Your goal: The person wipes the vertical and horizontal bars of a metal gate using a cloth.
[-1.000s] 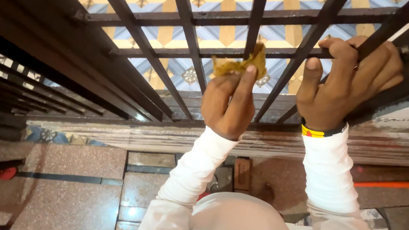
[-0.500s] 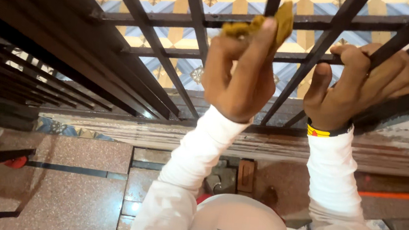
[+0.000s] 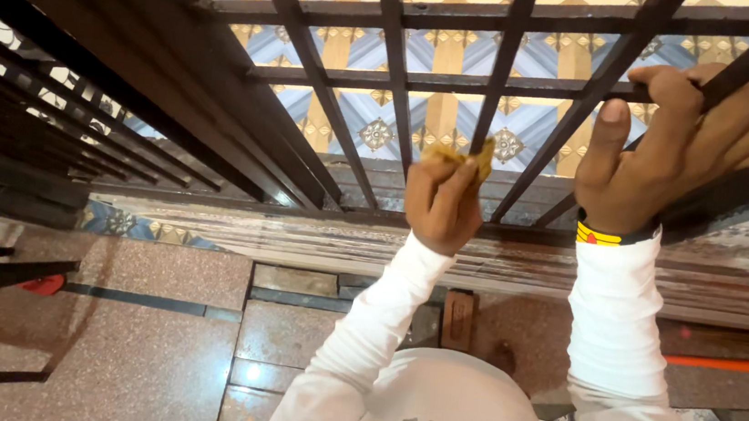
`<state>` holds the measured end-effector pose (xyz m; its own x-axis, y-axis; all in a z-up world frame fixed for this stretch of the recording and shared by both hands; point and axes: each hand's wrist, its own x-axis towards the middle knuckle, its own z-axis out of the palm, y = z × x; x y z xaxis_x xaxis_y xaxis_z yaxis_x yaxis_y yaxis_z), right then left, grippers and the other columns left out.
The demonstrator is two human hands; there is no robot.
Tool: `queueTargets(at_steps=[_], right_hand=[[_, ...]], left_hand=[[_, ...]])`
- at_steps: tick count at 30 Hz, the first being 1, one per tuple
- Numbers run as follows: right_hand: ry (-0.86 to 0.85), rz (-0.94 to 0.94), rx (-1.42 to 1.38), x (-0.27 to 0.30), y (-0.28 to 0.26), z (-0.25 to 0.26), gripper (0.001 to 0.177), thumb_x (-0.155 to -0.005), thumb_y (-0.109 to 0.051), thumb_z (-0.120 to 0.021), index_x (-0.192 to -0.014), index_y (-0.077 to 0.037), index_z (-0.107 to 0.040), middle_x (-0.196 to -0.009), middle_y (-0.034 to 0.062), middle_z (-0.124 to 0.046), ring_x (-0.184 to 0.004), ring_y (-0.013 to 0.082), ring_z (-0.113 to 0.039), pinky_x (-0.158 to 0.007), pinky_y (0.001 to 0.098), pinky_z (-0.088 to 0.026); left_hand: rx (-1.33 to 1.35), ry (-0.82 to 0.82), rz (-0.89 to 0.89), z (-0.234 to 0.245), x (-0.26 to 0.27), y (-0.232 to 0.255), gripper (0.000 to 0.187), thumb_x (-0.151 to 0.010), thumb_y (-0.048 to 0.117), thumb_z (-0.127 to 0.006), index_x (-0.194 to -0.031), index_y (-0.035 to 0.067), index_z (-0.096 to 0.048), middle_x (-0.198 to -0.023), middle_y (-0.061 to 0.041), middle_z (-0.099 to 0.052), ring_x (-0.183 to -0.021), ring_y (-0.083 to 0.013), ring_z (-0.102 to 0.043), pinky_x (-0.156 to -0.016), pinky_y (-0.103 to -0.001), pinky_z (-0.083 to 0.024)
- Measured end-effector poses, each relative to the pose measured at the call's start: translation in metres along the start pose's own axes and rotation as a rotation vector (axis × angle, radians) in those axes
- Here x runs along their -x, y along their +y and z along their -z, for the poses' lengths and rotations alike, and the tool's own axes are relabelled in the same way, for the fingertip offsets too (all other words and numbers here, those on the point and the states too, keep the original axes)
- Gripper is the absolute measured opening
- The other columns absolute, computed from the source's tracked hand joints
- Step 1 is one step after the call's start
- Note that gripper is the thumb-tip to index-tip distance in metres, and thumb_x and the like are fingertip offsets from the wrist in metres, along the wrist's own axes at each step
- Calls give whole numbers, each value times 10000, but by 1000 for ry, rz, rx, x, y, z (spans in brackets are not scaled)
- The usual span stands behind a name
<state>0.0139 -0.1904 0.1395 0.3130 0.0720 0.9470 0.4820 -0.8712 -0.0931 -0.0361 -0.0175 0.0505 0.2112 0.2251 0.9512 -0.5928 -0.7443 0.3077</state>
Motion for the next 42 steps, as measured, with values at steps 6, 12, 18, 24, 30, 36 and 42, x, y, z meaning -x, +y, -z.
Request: queueTargets(at_steps=[6, 12, 18, 24, 30, 36, 42], right_hand=[[-26, 15, 33, 0, -2, 4, 457, -1142, -443, -405, -1158, -74, -674, -1229, 185, -545, -1288, 361, -448, -1060, 525, -318], [-6, 13, 26, -4, -7, 3, 463, -1162, -475, -445, -1142, -71, -671, -1222, 189, -550, -1286, 363, -452, -1043, 528, -323], [13, 6, 34, 0, -4, -2, 449, -1139, -474, -473, -1173, -70, -667, -1205, 192, -560, -1292, 374, -455, -1068, 563, -327], [25, 39, 66, 4, 2, -6, 461, -1139, -511, -481, -1212, -90, -654, -1238, 200, -556, -1325, 393, -430, -1081, 579, -322], [4, 10, 63, 10, 2, -6, 488, -1145, -519, -489, -1278, -75, -641, -1340, 243, -540, -1379, 427, -410, -1115, 609, -314], [-11, -18, 52, 14, -1, -4, 513, -1140, -550, -486, -1312, -86, -623, -1414, 260, -516, -1426, 447, -389, -1124, 619, -302], [-14, -4, 47, 10, -3, -2, 497, -1144, -553, -492, -1302, -103, -632, -1347, 202, -552, -1405, 415, -413, -1133, 629, -308]], left_hand=[[24, 62, -96, -3, -92, 24, 364, -903, -117, -769, -1210, 53, -671, -1043, -84, -622, -970, -260, -645, -802, -350, -550], [-4, 129, -106, -4, -145, 41, 389, -935, -83, -830, -1239, 103, -674, -1012, -38, -623, -876, -206, -631, -761, -302, -550], [-172, 67, -80, -5, -108, 31, 259, -821, -42, -853, -1025, 66, -735, -779, -25, -570, -652, -190, -542, -533, -345, -382], [-145, -89, 123, 6, 2, 15, 247, -868, -92, -756, -1035, 74, -682, -951, -73, -650, -787, -220, -644, -615, -336, -482], [9, -14, 101, 14, 3, 6, 230, -847, -45, -779, -1021, 62, -671, -959, -78, -648, -858, -230, -636, -702, -346, -502], [27, 95, -62, -1, -113, 25, 382, -961, -71, -759, -1265, 147, -680, -1073, -39, -652, -958, -180, -664, -742, -283, -535], [-143, 58, -141, -3, -110, 34, 359, -907, -69, -766, -1222, 95, -717, -923, -20, -606, -857, -197, -597, -724, -335, -487]])
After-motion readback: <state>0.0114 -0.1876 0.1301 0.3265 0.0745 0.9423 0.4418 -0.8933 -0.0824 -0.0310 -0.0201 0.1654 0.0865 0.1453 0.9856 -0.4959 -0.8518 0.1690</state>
